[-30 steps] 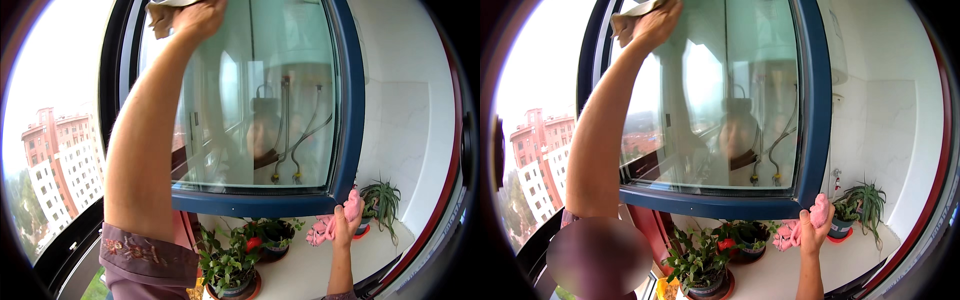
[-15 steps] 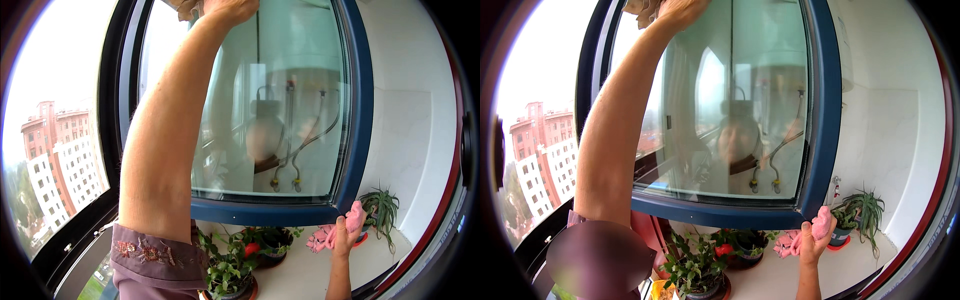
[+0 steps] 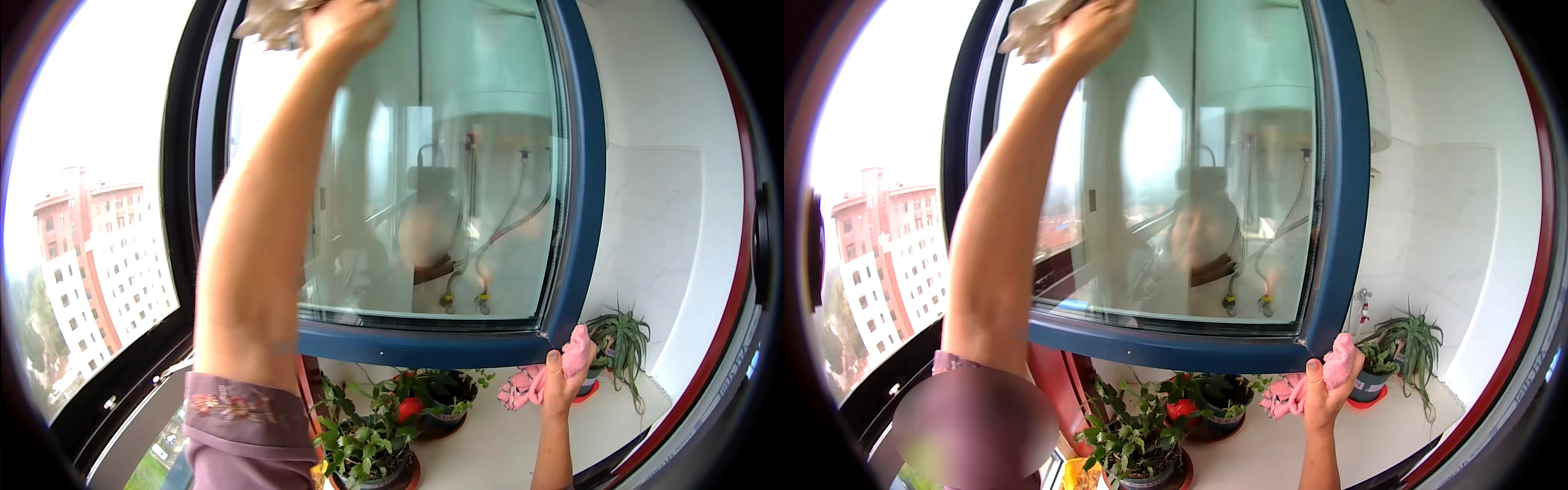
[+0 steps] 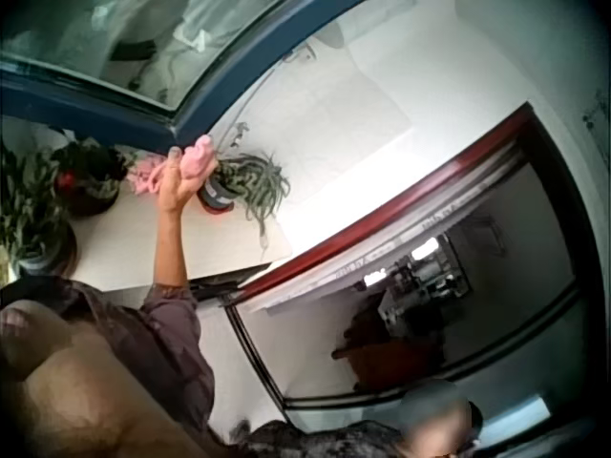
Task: The person cleans a window pane and the surrounding window sill using a cloth. They then wipe down a white countertop where several potted plants are placed, moving the pots to clean underneath them. Finally, the person wipes the top of a washing machine and the adjacent wall area.
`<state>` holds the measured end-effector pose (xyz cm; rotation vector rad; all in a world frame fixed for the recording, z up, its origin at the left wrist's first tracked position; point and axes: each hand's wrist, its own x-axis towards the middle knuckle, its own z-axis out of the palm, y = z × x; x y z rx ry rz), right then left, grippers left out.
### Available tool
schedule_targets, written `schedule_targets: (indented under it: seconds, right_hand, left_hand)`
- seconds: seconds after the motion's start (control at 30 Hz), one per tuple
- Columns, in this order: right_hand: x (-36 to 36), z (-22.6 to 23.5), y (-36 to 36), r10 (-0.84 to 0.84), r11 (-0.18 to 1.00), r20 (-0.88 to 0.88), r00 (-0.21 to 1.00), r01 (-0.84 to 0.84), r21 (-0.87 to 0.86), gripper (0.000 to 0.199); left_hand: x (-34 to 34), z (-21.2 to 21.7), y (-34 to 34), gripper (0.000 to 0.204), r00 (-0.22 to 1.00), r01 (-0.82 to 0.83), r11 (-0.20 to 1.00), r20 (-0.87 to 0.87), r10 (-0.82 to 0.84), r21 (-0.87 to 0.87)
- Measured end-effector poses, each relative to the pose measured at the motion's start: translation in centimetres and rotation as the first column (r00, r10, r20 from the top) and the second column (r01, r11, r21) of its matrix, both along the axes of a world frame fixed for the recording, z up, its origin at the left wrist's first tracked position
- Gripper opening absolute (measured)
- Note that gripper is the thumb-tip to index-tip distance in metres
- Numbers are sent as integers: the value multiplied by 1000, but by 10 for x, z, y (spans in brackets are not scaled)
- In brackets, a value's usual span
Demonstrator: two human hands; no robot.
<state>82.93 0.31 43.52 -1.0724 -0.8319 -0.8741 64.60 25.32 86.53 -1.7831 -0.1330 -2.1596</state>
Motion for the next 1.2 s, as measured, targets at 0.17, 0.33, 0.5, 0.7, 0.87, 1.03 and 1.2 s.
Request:
schedule_targets:
  seconds: [0.17, 0.33, 0.5, 0.7, 0.87, 1.03, 1.2]
  right_hand:
    - [-15, 11, 9, 185, 983, -29, 982, -185, 9, 54]
    - [-8, 11, -5, 194, 981, -24, 981, -194, -2, 53]
    - [-15, 12, -2, 355, 934, -117, 928, -349, 70, 51]
    - [-27, 19, -1, 459, 888, -157, 874, -451, 89, 46]
    - [-27, 16, 5, 439, 899, -97, 893, -437, 40, 41]
    - [-16, 14, -2, 392, 919, -69, 917, -394, -10, 40]
    - [-16, 15, 7, 456, 890, -90, 886, -452, 57, 40]
  left_hand:
    - [83, -26, -97, 46, 979, -171, 945, -63, 195, 277]
    - [52, -51, -96, 45, 959, -56, 929, -239, 152, 365]
    - [-22, 9, 55, 52, 926, -323, 910, -113, 361, 261]
    - [-40, 11, 138, 63, 983, -139, 990, 122, 140, -18]
    - [14, -2, 52, 53, 987, -156, 982, 61, 150, 104]
    - [77, -41, -119, 40, 972, 41, 977, -235, 10, 210]
    - [97, -93, -145, 52, 987, 151, 948, -102, -127, 281]
